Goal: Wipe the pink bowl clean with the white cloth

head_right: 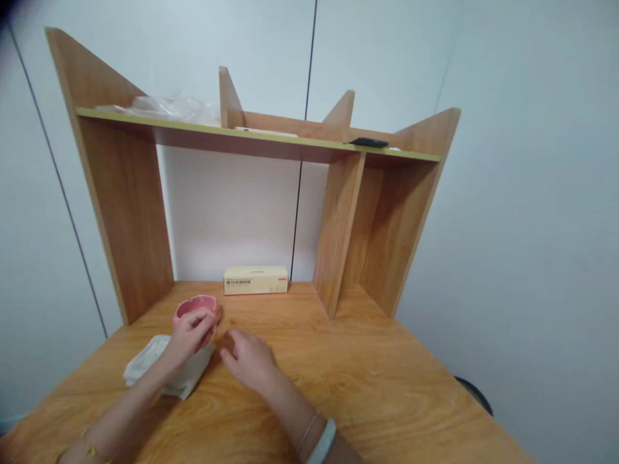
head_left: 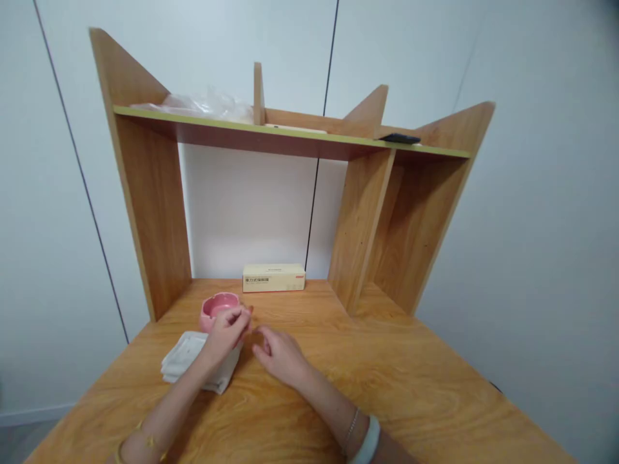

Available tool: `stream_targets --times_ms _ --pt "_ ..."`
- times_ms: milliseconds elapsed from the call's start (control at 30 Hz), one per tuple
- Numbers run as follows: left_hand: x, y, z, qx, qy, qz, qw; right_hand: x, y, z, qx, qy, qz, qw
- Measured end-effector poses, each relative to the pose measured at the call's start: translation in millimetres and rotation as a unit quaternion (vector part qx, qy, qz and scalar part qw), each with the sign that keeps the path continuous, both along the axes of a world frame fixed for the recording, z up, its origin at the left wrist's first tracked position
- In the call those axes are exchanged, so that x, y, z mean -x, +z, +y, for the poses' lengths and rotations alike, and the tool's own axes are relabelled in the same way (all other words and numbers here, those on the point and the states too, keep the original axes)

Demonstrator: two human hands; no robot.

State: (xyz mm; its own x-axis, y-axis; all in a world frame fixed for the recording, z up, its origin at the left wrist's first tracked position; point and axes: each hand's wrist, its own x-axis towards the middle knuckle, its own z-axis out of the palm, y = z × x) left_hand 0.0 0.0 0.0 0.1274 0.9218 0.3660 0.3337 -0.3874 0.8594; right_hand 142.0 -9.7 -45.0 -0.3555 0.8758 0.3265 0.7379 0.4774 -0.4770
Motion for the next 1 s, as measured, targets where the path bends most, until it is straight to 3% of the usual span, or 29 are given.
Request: stream_targets --times_ms 167,400,467,567,767,867,1000 --pt "31 8.5 19 -0.023 0.119 -0.019 0.992 37 9.1 -16 -0.031 0.034 -0.088 0.995" --pt "61 -7.2 38 -0.029 0.212 0.143 0.966 59 15.3 -18 -0.045 0.020 -0.200 0.978" --pt "64 -10.3 41 -0.031 0.224 0.157 0.961 50 20.9 -12 -0.031 -0.011 -0.212 0.977" --pt "67 -14.6 47 -0.035 0.260 0.159 0.952 16 29.8 3 0.006 -0.124 -0.206 0.971" --pt "74 -26.2 58 0.091 0.290 0.149 0.941 -77 36.1 22 0.018 -0.287 -0.206 0.935" --pt "73 -29.3 57 0.155 0.253 0.107 0.949 -95 30.4 21 0.012 -0.266 -0.198 0.943" --pt "70 -30.1 51 0.242 0.194 0.010 0.951 -90 18.2 23 -0.015 -0.182 -0.162 0.970"
